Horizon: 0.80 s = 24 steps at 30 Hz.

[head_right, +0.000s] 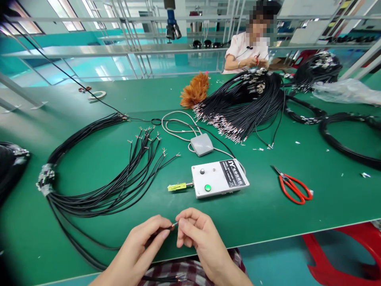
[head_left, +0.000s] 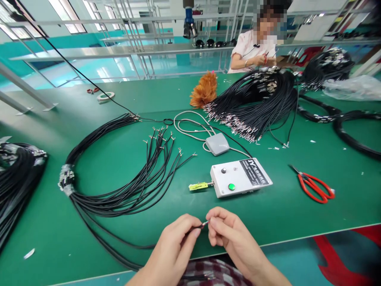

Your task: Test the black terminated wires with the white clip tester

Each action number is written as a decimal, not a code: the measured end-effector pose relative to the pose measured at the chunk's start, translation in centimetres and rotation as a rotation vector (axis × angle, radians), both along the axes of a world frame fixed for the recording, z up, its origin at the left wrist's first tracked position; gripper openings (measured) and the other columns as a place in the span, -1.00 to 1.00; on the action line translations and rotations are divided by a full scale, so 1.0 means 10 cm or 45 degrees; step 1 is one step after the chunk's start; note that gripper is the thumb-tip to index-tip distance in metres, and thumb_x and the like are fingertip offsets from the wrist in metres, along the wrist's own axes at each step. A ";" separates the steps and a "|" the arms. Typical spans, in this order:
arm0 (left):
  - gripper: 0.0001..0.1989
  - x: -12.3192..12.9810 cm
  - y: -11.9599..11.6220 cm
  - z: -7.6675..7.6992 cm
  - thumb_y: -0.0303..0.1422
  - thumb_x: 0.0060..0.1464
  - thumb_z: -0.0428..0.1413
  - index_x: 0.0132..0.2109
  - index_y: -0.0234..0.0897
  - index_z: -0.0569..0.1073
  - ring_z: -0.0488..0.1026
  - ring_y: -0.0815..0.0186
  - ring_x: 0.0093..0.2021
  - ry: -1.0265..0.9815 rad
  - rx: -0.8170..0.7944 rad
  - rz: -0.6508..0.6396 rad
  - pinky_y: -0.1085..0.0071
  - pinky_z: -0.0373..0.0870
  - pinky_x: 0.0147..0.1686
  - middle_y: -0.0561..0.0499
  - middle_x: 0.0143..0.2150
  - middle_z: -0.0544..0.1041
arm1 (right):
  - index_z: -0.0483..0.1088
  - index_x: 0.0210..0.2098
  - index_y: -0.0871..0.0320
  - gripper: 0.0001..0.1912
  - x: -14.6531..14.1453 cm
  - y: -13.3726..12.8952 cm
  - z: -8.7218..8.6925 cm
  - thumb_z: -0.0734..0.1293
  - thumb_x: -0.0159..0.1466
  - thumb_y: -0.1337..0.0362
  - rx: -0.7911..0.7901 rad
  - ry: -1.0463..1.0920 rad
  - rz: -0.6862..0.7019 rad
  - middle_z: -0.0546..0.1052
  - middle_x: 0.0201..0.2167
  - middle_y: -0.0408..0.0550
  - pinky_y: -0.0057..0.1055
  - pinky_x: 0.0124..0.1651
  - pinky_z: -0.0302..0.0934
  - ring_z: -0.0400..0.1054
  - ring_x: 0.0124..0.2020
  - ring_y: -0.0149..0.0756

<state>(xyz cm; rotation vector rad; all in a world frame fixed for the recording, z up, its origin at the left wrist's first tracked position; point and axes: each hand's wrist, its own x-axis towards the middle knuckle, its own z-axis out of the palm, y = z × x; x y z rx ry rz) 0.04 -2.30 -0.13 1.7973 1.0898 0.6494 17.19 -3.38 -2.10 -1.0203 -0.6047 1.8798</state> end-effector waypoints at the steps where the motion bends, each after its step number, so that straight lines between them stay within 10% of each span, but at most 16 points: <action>1: -0.81 0.01 0.01 -0.01 -0.36 0.31 -0.07 -0.24 -0.21 0.41 0.41 0.36 -0.36 -0.016 -0.019 0.047 0.50 0.33 -0.31 0.07 -0.35 0.47 | 0.42 -0.31 0.18 -0.66 -0.03 -0.01 -0.01 0.51 0.08 0.09 -0.051 0.073 -0.008 0.39 -0.62 -0.25 -0.54 -0.52 -0.08 0.19 -0.62 -0.54; 24: -0.83 0.07 0.00 0.01 -0.45 0.23 0.02 -0.34 -0.24 0.43 0.44 0.38 -0.49 0.023 0.248 0.237 0.55 0.37 -0.45 0.08 -0.46 0.51 | 0.40 -0.29 0.18 -0.69 -0.10 -0.04 -0.02 0.47 0.12 0.11 0.034 0.097 -0.116 0.30 -0.59 -0.26 -0.47 -0.46 -0.08 0.10 -0.57 -0.50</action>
